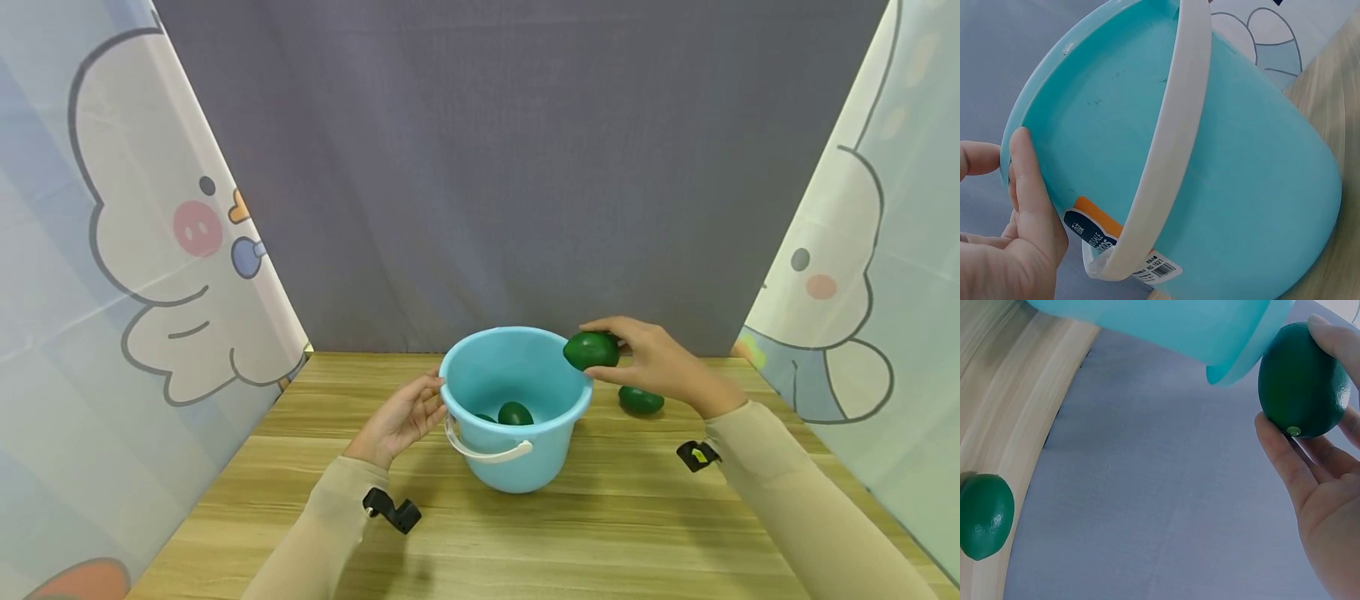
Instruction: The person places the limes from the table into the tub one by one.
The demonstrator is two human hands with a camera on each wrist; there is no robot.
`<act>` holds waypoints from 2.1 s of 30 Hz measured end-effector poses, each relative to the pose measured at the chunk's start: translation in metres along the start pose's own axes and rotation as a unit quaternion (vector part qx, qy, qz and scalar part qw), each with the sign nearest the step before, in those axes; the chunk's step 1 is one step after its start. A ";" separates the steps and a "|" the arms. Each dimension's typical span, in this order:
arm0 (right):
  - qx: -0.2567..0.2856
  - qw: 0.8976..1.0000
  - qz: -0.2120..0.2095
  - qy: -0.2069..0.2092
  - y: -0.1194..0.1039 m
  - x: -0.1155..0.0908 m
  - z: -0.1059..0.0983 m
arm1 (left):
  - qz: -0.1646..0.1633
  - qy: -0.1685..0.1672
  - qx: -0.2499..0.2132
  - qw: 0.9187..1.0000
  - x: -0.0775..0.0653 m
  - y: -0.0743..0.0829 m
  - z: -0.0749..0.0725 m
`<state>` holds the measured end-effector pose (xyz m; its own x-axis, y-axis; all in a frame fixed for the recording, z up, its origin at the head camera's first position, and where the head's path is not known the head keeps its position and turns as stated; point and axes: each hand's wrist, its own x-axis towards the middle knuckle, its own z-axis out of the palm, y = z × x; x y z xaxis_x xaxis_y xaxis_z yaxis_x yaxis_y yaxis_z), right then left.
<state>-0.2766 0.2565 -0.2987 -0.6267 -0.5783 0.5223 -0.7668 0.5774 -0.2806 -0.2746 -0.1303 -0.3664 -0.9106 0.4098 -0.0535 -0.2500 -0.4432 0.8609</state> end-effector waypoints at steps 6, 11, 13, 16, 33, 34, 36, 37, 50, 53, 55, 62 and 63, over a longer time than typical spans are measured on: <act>0.014 1.000 0.014 -0.008 -0.004 0.006 0.004 | 0.000 0.003 0.002 1.000 0.000 0.000 0.000; 0.017 1.000 0.003 -0.005 -0.004 0.010 0.009 | -0.001 0.006 0.001 1.000 0.001 -0.001 0.000; 0.020 1.000 0.000 -0.006 -0.005 0.012 0.010 | -0.002 0.006 0.000 1.000 0.001 -0.001 0.000; 0.028 1.000 -0.001 -0.012 -0.006 0.015 0.012 | -0.003 0.004 -0.003 1.000 0.001 -0.001 0.000; 0.034 0.999 -0.005 -0.026 -0.014 0.028 0.021 | 0.001 -0.005 -0.002 1.000 0.000 0.001 0.000; 0.035 0.999 -0.004 -0.028 -0.014 0.029 0.022 | 0.001 -0.005 -0.002 1.000 0.000 0.001 0.000; 0.035 0.999 -0.004 -0.030 -0.014 0.029 0.024 | 0.001 -0.004 -0.002 1.000 0.000 0.001 0.000; 0.038 0.999 -0.003 -0.032 -0.014 0.030 0.025 | 0.000 -0.002 -0.002 1.000 0.000 0.001 0.000; 0.036 0.999 -0.008 -0.039 -0.016 0.036 0.033 | -0.001 0.005 -0.005 1.000 0.001 -0.001 -0.001; 0.042 0.998 -0.006 -0.042 -0.017 0.037 0.034 | 0.002 -0.001 -0.010 1.000 0.001 0.000 0.000; 0.048 0.998 -0.006 -0.045 -0.017 0.038 0.035 | 0.003 -0.002 -0.012 1.000 0.001 0.000 0.000; 0.042 0.998 0.017 -0.053 -0.017 0.036 0.034 | 0.004 0.002 -0.006 1.000 0.001 0.000 0.000; 0.041 0.997 0.020 -0.054 -0.018 0.036 0.034 | 0.004 0.004 -0.005 1.000 0.001 0.000 0.000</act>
<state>-0.2904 0.2060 -0.3022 -0.6652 -0.6171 0.4203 -0.7466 0.5554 -0.3662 -0.2758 -0.1297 -0.3661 -0.9150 0.4003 -0.0508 -0.2464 -0.4548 0.8558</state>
